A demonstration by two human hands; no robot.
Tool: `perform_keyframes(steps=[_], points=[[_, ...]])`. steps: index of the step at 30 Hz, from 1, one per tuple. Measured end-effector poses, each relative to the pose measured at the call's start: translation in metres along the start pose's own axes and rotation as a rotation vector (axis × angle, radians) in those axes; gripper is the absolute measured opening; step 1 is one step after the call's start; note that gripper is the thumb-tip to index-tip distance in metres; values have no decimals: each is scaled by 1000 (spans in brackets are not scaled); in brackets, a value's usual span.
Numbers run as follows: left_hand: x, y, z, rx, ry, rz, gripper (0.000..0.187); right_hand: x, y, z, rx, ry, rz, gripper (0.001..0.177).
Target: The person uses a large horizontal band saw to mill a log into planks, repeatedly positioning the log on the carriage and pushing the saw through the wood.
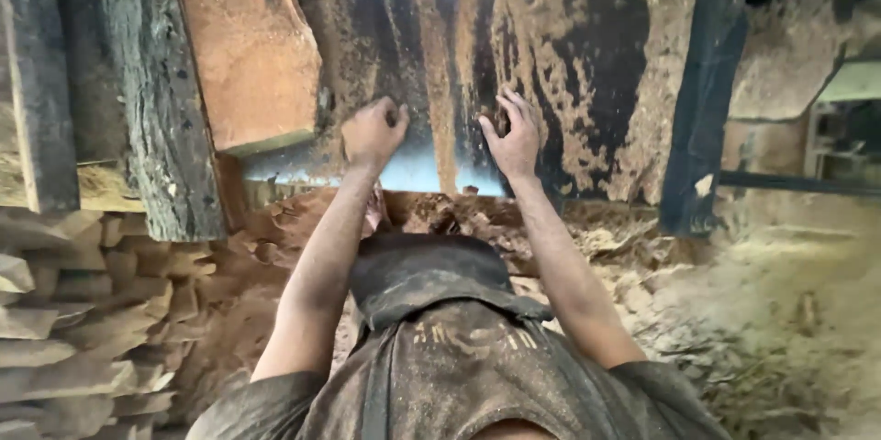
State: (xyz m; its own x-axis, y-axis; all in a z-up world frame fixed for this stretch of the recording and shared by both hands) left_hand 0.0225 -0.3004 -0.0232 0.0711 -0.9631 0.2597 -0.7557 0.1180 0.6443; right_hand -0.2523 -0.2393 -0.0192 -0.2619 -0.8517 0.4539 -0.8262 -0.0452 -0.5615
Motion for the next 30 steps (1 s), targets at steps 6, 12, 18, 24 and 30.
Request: perform_keyframes(steps=[6,12,18,24,30], points=[[-4,-15,16,49,-54,-11,28,56,28,52,-3,65,-3,46],[-3,-22,29,52,-133,-27,30,119,50,87,30,37,255,60],[-4,-13,15,46,66,62,27,200,69,127,176,-20,422,85],[0,-13,17,23,34,53,27,260,83,159,-1,-90,393,104],[-2,-14,17,37,21,46,28,276,118,190,-74,97,248,96]])
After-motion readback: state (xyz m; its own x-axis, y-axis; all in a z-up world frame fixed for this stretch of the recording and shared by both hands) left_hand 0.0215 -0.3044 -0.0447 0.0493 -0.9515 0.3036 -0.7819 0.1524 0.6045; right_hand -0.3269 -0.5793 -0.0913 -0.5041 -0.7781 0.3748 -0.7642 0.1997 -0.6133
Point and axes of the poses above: each hand's wrist, its own x-axis towards the middle knuckle, its own z-axis out of the palm, y = z × x, the point moved 5 cm from there along x, towards the middle knuckle, and after that the axes turned 12 degrees about y, right-handed, at the moved point
